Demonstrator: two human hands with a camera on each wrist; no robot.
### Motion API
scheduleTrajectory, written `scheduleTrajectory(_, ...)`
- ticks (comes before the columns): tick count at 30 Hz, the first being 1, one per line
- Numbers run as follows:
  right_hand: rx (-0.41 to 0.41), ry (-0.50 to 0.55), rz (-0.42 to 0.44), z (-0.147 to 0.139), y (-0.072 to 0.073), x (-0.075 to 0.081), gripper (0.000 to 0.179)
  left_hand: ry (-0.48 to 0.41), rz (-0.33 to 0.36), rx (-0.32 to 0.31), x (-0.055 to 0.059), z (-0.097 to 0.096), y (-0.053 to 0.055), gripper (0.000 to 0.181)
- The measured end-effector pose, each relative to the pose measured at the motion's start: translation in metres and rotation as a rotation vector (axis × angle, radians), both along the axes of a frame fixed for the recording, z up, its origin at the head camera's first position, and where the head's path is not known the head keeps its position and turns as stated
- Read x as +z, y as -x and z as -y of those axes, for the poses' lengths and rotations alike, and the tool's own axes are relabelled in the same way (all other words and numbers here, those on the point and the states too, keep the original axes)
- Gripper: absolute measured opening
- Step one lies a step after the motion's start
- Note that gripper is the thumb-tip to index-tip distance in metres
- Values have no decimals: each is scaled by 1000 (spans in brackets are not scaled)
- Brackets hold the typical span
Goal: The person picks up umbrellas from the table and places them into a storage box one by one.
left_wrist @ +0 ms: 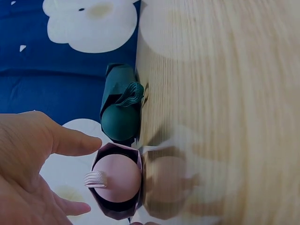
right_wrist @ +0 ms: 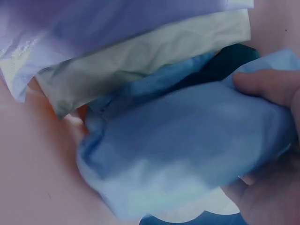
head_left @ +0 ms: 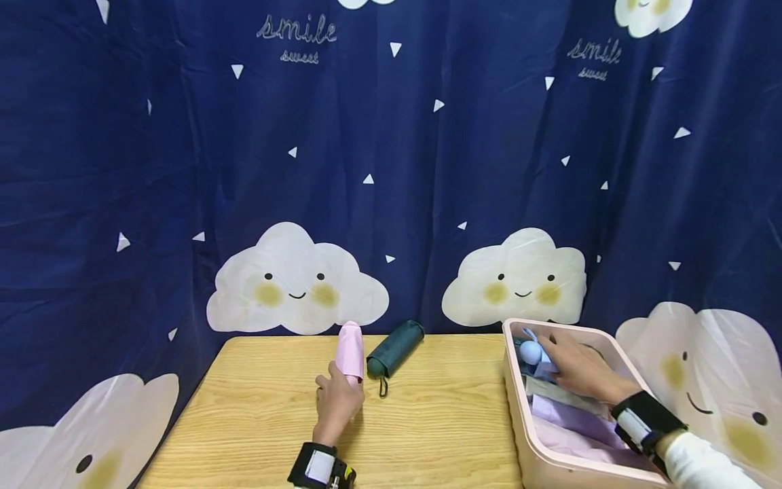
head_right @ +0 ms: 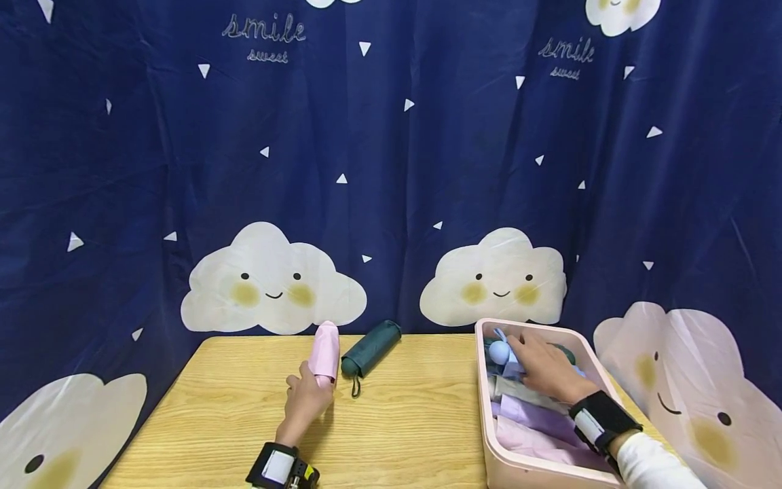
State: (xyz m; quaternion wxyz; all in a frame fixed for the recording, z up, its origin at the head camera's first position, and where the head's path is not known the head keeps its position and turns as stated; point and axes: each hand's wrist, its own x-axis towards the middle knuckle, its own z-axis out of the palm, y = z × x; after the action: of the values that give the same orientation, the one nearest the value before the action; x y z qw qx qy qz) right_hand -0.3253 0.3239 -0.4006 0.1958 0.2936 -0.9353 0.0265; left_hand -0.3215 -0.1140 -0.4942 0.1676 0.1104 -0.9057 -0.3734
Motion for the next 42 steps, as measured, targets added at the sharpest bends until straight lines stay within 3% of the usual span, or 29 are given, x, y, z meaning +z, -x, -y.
scheduleTrajectory(7, 72, -20, -64, 2, 1, -6, 50, 46, -6, 7, -4, -5, 2, 68)
scheduleTrajectory(13, 71, -22, -111, 1, 1, -6, 63, 63, 17, -14, -6, -9, 1, 60)
scheduleTrajectory(20, 7, -31, -61, 3, -3, -2, 75, 63, 52, -13, -4, -12, 2, 57)
scheduleTrajectory(28, 47, -47, -42, 13, -9, 4, 80, 61, 73, -2, -4, -7, 4, 65)
scheduleTrajectory(37, -34, 7, -3, 34, -24, 27, 78, 88, 33, 2, -8, 0, 7, 39)
scheduleTrajectory(42, -52, 50, 9, 50, -39, 44, 68, 73, 33, 0, -7, 2, 8, 36)
